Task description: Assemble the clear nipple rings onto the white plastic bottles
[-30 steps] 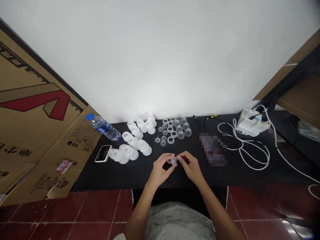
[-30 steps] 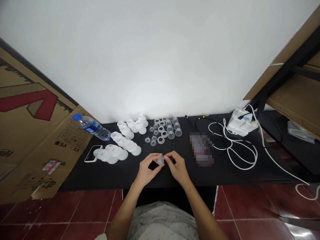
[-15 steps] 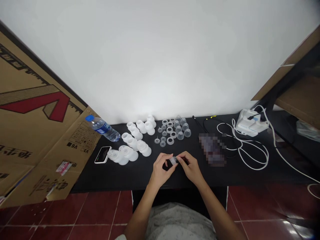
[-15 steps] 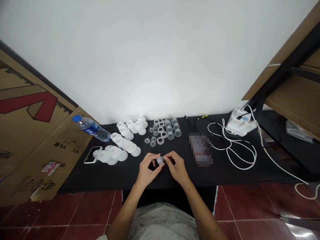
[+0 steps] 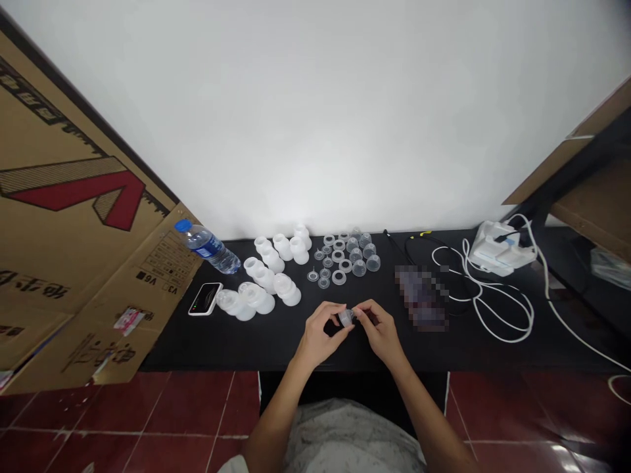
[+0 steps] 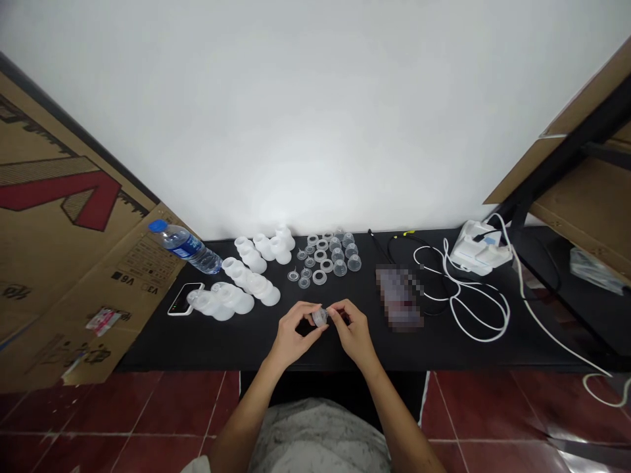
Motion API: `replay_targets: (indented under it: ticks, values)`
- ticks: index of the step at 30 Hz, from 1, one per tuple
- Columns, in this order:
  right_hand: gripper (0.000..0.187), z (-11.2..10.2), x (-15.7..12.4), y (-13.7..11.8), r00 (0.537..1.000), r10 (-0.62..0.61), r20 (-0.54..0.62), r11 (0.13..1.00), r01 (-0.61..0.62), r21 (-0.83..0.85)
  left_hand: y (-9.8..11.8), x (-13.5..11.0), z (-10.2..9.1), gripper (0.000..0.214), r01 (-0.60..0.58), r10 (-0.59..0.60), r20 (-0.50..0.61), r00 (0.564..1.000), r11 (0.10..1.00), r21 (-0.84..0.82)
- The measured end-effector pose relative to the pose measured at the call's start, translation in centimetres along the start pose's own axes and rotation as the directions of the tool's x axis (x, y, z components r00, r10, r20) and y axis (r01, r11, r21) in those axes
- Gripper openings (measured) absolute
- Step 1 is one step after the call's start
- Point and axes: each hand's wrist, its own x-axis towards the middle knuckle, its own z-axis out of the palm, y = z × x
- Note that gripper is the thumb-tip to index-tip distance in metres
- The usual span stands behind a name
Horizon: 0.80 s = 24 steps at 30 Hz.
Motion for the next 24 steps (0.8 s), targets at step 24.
replay_targets:
  ticks: [24]
  values:
    - [0.032,0.09,0.09,-0.01,0.998,0.041,-0.050,0.997,-0.038,0.068,-0.11,-0.28,0.00,0.031,0.005,-0.005,-0.003,1.000,0.999,-0.032]
